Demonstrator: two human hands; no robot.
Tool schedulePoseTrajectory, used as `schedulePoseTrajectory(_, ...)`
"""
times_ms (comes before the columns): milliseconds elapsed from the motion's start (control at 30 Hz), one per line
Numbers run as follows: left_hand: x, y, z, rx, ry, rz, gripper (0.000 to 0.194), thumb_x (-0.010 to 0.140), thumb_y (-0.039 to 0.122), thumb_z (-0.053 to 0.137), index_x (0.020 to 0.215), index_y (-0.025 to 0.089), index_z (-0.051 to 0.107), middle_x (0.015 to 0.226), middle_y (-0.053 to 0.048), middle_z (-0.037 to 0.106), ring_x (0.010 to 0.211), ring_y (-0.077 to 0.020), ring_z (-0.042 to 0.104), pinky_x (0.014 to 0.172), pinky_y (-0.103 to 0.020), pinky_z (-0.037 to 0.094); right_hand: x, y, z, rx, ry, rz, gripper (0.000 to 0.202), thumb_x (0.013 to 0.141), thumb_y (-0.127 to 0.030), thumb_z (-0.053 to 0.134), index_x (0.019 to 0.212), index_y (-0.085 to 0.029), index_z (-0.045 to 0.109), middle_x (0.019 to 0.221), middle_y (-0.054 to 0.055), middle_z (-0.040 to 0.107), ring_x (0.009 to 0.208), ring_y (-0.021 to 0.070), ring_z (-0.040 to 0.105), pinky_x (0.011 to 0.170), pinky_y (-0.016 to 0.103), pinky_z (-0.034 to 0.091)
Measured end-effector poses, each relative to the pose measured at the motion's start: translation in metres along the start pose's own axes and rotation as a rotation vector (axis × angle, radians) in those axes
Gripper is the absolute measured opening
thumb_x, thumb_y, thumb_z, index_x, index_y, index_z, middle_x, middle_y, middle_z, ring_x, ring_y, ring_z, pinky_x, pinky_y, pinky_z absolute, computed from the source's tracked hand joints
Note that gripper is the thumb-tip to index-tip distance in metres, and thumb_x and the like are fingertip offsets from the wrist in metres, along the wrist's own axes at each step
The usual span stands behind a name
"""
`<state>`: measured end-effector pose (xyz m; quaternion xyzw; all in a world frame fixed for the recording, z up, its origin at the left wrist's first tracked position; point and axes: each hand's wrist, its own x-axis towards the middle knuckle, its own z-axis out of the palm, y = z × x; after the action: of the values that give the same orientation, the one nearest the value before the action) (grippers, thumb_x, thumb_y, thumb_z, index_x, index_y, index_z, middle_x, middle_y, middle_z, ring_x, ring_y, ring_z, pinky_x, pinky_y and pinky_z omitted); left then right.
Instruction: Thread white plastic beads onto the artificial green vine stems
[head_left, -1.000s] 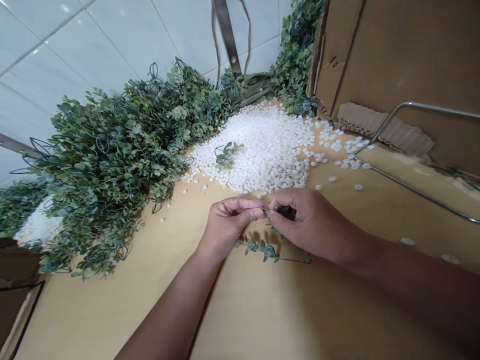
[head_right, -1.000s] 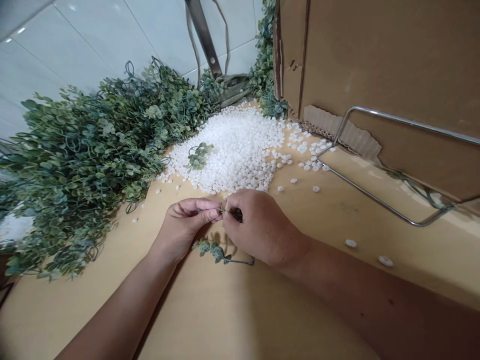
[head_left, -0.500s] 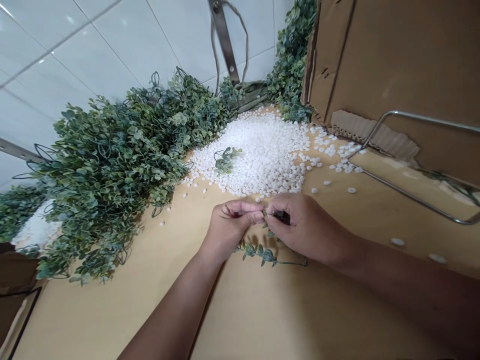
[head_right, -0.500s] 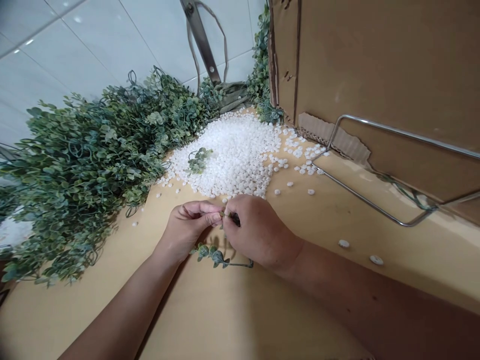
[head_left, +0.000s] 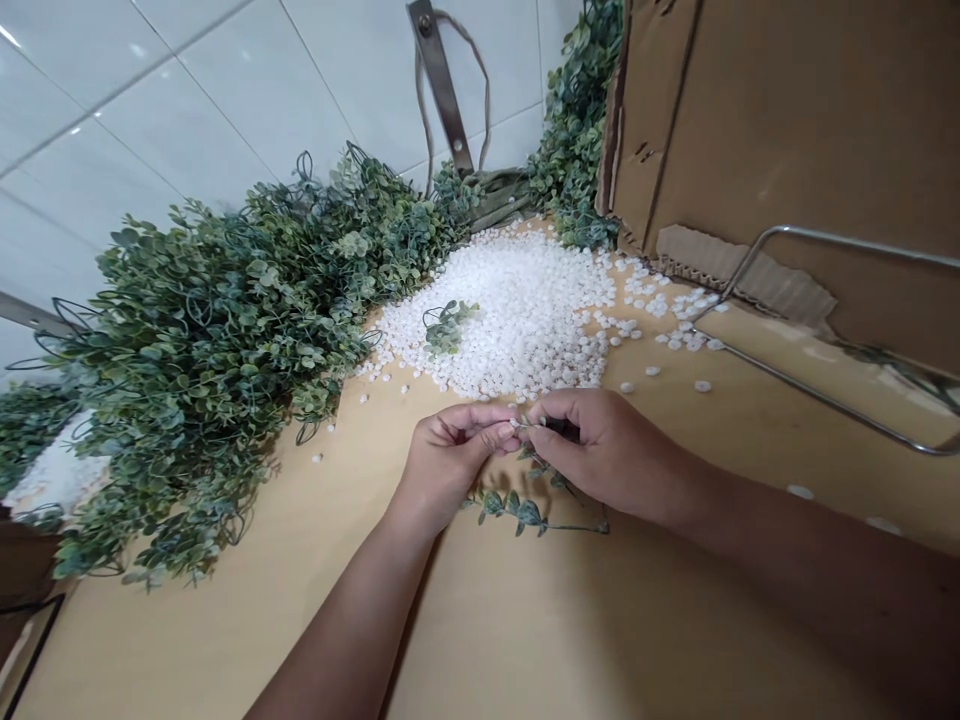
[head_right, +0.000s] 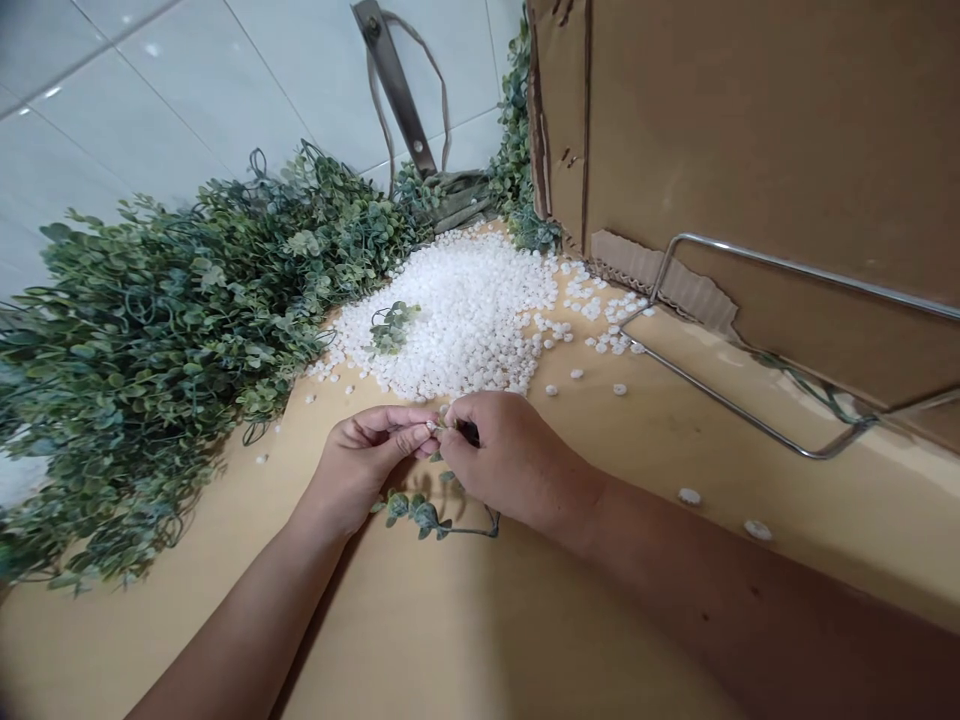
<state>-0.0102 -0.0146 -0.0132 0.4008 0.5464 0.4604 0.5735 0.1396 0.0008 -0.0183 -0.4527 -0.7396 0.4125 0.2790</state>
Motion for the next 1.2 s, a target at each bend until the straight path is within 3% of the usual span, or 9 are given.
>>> schedulePoseTrajectory(400, 0.001, -0.004, 0.003, 0.047, 0.049, 0.052, 0.021, 0.046, 0.027, 0.081, 0.059, 0.015, 0.071, 0.055, -0.001, 0.066, 0.051, -0.0081, 0.054, 0.053, -0.019, 0.046, -0.001, -0.001, 0.003, -0.033, 0.048, -0.001, 0.02, 0.074, -0.015, 0.044, 0.055, -0.014, 0.053, 0.049, -0.002, 0.045, 0.049, 0.0088, 0.039, 0.048, 0.022, 0.027)
schedulePoseTrajectory(667, -0.001, -0.004, 0.004, 0.045, 0.053, 0.068, 0.016, 0.052, 0.025, 0.078, 0.063, 0.014, 0.071, 0.057, -0.001, 0.066, 0.055, -0.0082, 0.057, 0.055, -0.017, 0.046, -0.001, -0.001, 0.01, -0.037, 0.103, -0.076, 0.022, 0.074, -0.012, 0.044, 0.052, -0.016, 0.042, 0.051, -0.003, 0.04, 0.051, 0.0085, 0.037, 0.049, 0.022, 0.027)
schedulePoseTrajectory(933, -0.001, -0.002, 0.001, -0.061, -0.001, 0.063, 0.02, 0.054, 0.024, 0.078, 0.07, 0.014, 0.071, 0.054, 0.0, 0.065, 0.053, -0.0076, 0.058, 0.056, -0.017, 0.049, 0.002, 0.001, 0.006, 0.13, 0.004, 0.027, 0.021, 0.078, -0.021, 0.043, 0.068, -0.013, 0.059, 0.058, 0.0, 0.055, 0.053, 0.01, 0.044, 0.05, 0.022, 0.033)
schedulePoseTrajectory(1200, -0.001, -0.003, 0.001, -0.009, 0.033, 0.053, 0.023, 0.051, 0.027, 0.08, 0.067, 0.013, 0.071, 0.056, -0.002, 0.066, 0.053, -0.0096, 0.059, 0.055, -0.02, 0.05, 0.003, -0.002, 0.004, 0.082, 0.024, 0.083, 0.018, 0.073, -0.019, 0.047, 0.056, -0.015, 0.053, 0.05, -0.004, 0.044, 0.05, 0.008, 0.037, 0.046, 0.021, 0.029)
